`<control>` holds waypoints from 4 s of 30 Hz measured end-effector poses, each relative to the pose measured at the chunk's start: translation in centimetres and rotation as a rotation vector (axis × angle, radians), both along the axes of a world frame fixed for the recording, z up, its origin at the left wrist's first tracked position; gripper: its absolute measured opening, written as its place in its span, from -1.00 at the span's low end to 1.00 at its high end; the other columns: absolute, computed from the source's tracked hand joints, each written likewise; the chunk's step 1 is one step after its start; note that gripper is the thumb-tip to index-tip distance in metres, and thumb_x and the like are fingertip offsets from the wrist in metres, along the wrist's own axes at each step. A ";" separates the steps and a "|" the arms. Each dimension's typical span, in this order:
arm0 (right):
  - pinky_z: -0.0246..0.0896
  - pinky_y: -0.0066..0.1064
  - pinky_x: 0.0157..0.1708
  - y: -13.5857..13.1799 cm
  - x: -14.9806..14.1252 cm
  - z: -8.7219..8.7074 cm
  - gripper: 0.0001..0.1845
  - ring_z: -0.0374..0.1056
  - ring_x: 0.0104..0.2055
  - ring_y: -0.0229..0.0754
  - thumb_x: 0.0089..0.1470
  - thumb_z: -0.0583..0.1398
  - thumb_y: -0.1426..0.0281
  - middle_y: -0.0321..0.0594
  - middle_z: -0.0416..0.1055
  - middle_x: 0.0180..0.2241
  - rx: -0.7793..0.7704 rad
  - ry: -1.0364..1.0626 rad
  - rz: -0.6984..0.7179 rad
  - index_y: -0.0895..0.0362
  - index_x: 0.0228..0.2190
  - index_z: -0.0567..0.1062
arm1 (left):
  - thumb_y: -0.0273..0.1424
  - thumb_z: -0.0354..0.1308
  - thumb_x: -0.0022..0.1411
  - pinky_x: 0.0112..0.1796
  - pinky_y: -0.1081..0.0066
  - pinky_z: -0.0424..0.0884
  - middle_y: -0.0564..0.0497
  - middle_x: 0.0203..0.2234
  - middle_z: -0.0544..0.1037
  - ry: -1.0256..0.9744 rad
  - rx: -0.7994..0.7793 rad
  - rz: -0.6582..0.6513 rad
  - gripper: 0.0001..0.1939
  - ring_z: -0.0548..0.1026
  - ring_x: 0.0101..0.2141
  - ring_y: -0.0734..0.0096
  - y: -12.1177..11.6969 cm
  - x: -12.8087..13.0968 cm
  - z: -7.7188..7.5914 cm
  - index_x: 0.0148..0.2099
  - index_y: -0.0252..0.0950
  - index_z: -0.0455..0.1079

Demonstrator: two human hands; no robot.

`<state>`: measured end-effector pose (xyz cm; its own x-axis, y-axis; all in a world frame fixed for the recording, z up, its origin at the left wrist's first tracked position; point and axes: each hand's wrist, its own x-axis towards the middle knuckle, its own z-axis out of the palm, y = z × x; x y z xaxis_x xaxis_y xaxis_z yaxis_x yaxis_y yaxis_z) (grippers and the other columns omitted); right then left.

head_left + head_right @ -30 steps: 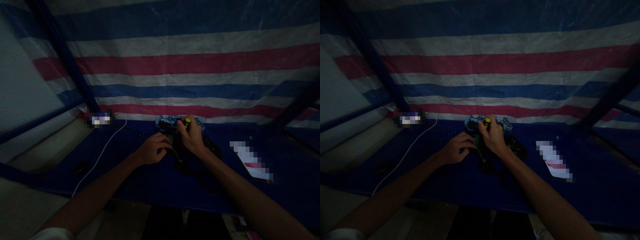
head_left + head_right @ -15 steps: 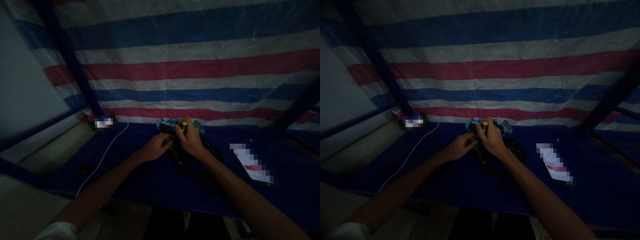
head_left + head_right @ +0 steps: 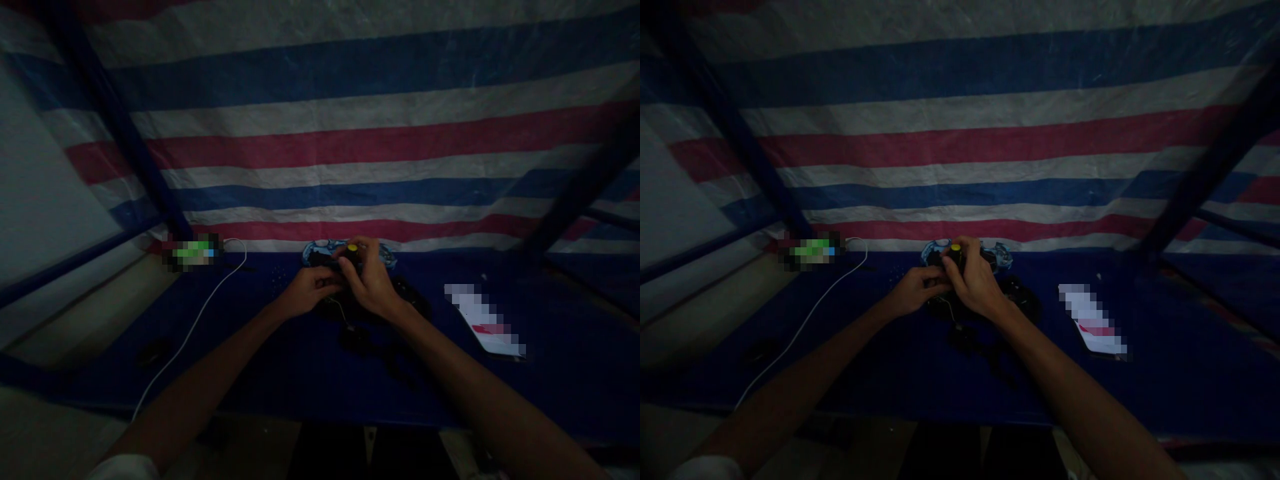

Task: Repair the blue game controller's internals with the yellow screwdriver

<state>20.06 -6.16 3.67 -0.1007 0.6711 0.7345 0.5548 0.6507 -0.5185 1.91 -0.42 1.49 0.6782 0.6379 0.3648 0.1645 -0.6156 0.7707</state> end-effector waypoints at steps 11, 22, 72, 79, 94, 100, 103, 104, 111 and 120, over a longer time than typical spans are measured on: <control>0.30 -0.02 0.09 -0.3 -0.8 0.5 -0.50 0.37 0.02 0.00 0.34 0.15 0.23 -0.11 0.45 -0.05 0.113 -0.070 -0.052 -0.01 0.25 0.23 | -0.18 0.40 0.17 -0.37 0.45 0.32 0.05 -0.42 0.51 -0.069 0.026 0.139 -0.67 0.39 -0.41 0.42 -0.2 1.3 -1.6 -0.19 -0.36 0.53; 0.29 0.06 0.11 -0.3 -1.0 0.5 -0.36 0.29 0.07 0.05 0.32 0.16 0.15 -0.04 0.35 0.04 0.111 -0.082 -0.127 -0.03 0.34 0.16 | -0.13 0.34 0.19 -0.47 0.50 0.24 0.09 -0.53 0.44 -0.062 -0.108 0.121 -0.63 0.32 -0.50 0.49 -0.4 0.5 -1.2 -0.35 -0.38 0.49; 0.41 -0.20 -0.15 0.3 0.5 0.1 -0.61 0.44 -0.18 -0.10 0.32 0.14 0.18 -0.11 0.51 -0.13 0.190 0.228 -0.304 0.08 0.09 0.38 | -0.48 0.24 0.30 -0.13 0.35 0.41 -0.07 -0.19 0.58 0.705 0.493 -0.043 -0.95 0.51 -0.10 0.23 -1.4 0.8 4.5 -0.17 -0.30 0.50; 0.40 -0.18 -0.10 0.3 0.6 0.0 -0.61 0.44 -0.15 -0.08 0.33 0.13 0.18 -0.10 0.51 -0.10 0.179 0.227 -0.305 0.09 0.09 0.38 | -0.55 0.12 0.29 -0.23 0.31 0.47 -0.19 -0.21 0.63 1.036 0.561 0.013 -0.85 0.62 -0.19 0.13 -3.7 3.9 7.6 -0.19 -0.36 0.53; 0.36 -0.20 -0.16 1.0 1.8 -0.1 -0.59 0.42 -0.21 -0.09 0.34 0.10 0.14 -0.09 0.50 -0.16 0.191 0.282 -0.384 0.12 0.08 0.37 | -0.54 0.24 0.12 -0.39 0.49 0.31 0.02 -0.41 0.62 0.755 0.272 -0.048 -0.89 0.54 -0.40 0.40 -0.5 1.6 6.5 -0.27 -0.32 0.54; 0.35 -0.20 -0.15 1.4 1.8 -0.6 -0.60 0.42 -0.20 -0.09 0.33 0.10 0.14 -0.09 0.51 -0.15 0.178 0.281 -0.359 0.10 0.07 0.37 | -0.51 0.26 0.13 -0.41 0.49 0.28 0.03 -0.42 0.60 0.709 0.297 -0.080 -0.91 0.52 -0.42 0.41 -0.6 1.3 6.2 -0.27 -0.32 0.55; 0.36 -0.19 -0.13 1.5 1.8 -0.7 -0.60 0.42 -0.19 -0.09 0.33 0.10 0.14 -0.07 0.51 -0.13 0.170 0.266 -0.345 0.12 0.07 0.37 | -0.54 0.28 0.09 -0.42 0.47 0.28 0.02 -0.42 0.62 0.813 0.370 -0.081 -0.91 0.55 -0.40 0.37 -1.3 2.0 6.6 -0.31 -0.29 0.56; 0.36 -0.18 -0.13 1.5 1.8 -0.7 -0.59 0.43 -0.18 -0.08 0.33 0.10 0.14 -0.07 0.51 -0.12 0.167 0.263 -0.342 0.12 0.07 0.36 | -0.55 0.28 0.09 -0.43 0.46 0.28 0.00 -0.41 0.62 0.858 0.396 -0.073 -0.90 0.57 -0.38 0.33 -1.6 2.3 6.7 -0.31 -0.29 0.56; 0.37 -0.13 -0.07 1.6 1.8 -1.0 -0.59 0.44 -0.12 -0.04 0.32 0.11 0.15 -0.03 0.51 -0.08 0.164 0.265 -0.339 0.12 0.07 0.37 | -0.55 0.27 0.14 -0.29 0.33 0.47 -0.17 -0.33 0.65 1.055 0.543 0.007 -0.90 0.64 -0.26 0.09 -3.4 4.2 7.8 -0.28 -0.33 0.59; 0.38 -0.11 -0.07 1.6 1.9 -1.0 -0.59 0.46 -0.12 -0.01 0.31 0.11 0.14 -0.03 0.51 -0.09 0.145 0.248 -0.343 0.11 0.06 0.37 | -0.57 0.27 0.16 -0.23 0.30 0.51 -0.18 -0.27 0.66 1.060 0.517 0.020 -0.90 0.66 -0.19 0.07 -3.7 4.0 8.3 -0.26 -0.33 0.58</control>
<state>21.91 -4.58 2.70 0.3003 0.5231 0.7976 0.6216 0.5270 -0.5796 5.95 -4.14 9.82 0.7897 0.5932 -0.1565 0.5854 -0.8049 -0.0969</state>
